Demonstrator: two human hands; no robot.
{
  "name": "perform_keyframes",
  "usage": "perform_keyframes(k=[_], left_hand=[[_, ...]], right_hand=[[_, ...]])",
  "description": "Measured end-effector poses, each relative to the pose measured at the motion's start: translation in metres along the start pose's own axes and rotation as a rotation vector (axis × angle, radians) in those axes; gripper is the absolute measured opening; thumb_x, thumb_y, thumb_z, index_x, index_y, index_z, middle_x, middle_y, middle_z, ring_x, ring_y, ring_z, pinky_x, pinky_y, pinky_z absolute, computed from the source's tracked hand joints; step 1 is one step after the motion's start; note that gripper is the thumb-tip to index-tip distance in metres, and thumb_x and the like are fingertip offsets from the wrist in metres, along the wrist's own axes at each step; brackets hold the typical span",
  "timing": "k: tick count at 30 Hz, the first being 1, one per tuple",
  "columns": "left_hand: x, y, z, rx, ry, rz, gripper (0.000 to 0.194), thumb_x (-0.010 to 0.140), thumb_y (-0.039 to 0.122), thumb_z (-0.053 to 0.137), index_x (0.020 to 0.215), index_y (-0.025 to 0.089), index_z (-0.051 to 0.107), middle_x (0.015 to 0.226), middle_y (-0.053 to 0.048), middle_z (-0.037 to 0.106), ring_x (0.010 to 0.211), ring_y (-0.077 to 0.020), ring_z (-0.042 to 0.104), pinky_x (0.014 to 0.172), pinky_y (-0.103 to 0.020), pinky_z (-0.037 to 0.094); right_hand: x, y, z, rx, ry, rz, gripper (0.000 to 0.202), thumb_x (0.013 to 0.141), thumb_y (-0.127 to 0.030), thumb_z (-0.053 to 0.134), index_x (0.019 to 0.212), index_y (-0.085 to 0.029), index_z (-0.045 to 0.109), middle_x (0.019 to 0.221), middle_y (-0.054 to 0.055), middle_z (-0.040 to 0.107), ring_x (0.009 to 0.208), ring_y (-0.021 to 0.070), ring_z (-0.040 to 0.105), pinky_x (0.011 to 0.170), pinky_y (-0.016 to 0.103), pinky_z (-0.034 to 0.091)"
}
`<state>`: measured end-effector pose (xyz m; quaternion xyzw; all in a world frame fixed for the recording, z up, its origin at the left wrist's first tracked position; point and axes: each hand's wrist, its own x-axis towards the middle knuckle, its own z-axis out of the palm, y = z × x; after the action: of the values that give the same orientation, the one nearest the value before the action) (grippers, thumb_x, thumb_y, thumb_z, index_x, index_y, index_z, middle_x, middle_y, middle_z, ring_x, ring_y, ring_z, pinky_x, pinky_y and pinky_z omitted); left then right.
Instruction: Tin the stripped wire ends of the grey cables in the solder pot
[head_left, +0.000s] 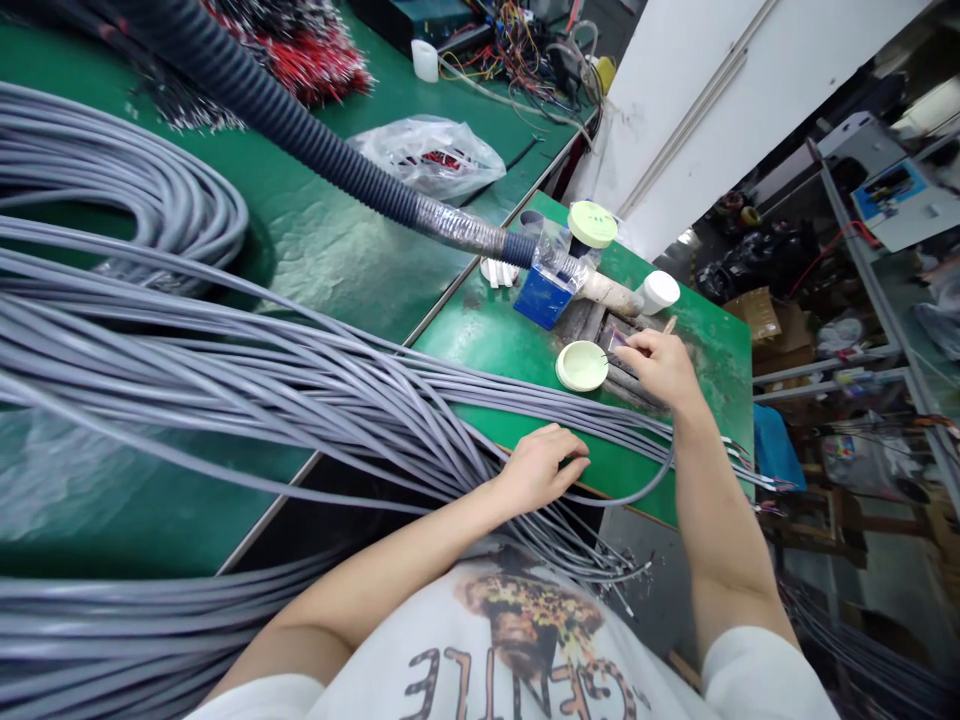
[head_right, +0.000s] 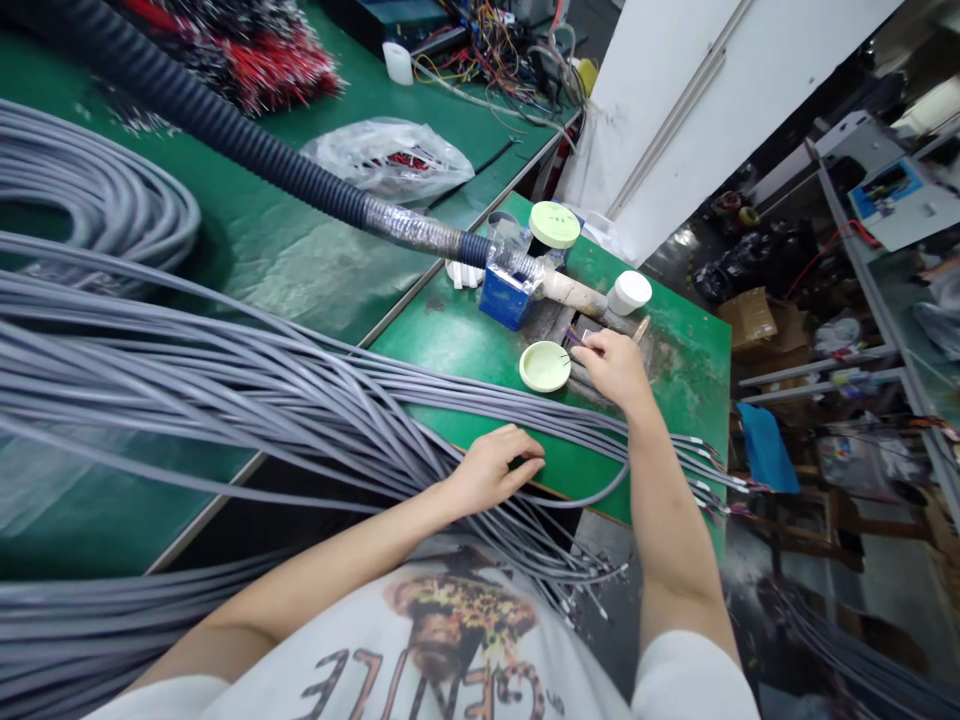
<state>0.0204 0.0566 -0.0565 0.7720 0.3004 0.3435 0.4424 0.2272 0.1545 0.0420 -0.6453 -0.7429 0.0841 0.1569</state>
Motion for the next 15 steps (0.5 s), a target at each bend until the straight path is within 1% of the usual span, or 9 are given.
perform_keyframes(k=[2,4,8,12,15], left_hand=[[0.000,0.000,0.000,0.004,-0.001,0.001,0.012,0.089,0.026,0.053,0.090,0.019,0.063,0.082,-0.004,0.067,0.080,-0.0174,0.057,0.075,-0.029,0.044],[0.000,0.000,0.000,0.008,-0.002,0.004,0.012,0.088,0.025,0.054,0.090,0.019,0.063,0.082,-0.004,0.067,0.080,-0.0174,0.057,0.075,-0.029,0.044],[0.000,-0.001,0.001,0.015,0.008,0.014,0.012,0.088,0.025,0.054,0.089,0.019,0.064,0.082,-0.004,0.067,0.079,-0.0175,0.057,0.075,-0.029,0.045],[-0.001,-0.002,0.002,0.024,0.012,0.013,0.013,0.088,0.026,0.054,0.089,0.019,0.064,0.082,-0.004,0.067,0.079,-0.0175,0.057,0.075,-0.030,0.044],[-0.001,-0.002,0.002,0.026,0.016,0.013,0.013,0.088,0.026,0.054,0.089,0.019,0.064,0.082,-0.004,0.067,0.079,-0.0177,0.057,0.076,-0.030,0.045]], right_hand=[[0.001,-0.013,0.010,-0.023,-0.037,-0.040,0.024,0.081,-0.033,0.057,0.065,-0.017,0.066,0.068,0.001,0.054,0.064,0.0141,0.049,0.060,0.027,0.034],[0.003,-0.020,0.021,-0.077,-0.069,-0.057,0.023,0.082,-0.032,0.057,0.067,-0.018,0.068,0.070,0.002,0.052,0.066,0.0146,0.049,0.061,0.027,0.034],[0.004,-0.022,0.036,-0.204,-0.124,-0.072,0.024,0.084,-0.032,0.056,0.069,-0.019,0.069,0.073,0.002,0.052,0.070,0.0158,0.049,0.062,0.028,0.033],[0.004,-0.022,0.044,-0.312,-0.140,-0.072,0.022,0.084,-0.031,0.057,0.071,-0.019,0.069,0.076,0.004,0.054,0.072,0.0175,0.048,0.060,0.028,0.031],[0.003,-0.022,0.043,-0.336,-0.140,-0.077,0.022,0.085,-0.031,0.056,0.071,-0.019,0.069,0.076,0.005,0.054,0.073,0.0183,0.049,0.061,0.029,0.031]])
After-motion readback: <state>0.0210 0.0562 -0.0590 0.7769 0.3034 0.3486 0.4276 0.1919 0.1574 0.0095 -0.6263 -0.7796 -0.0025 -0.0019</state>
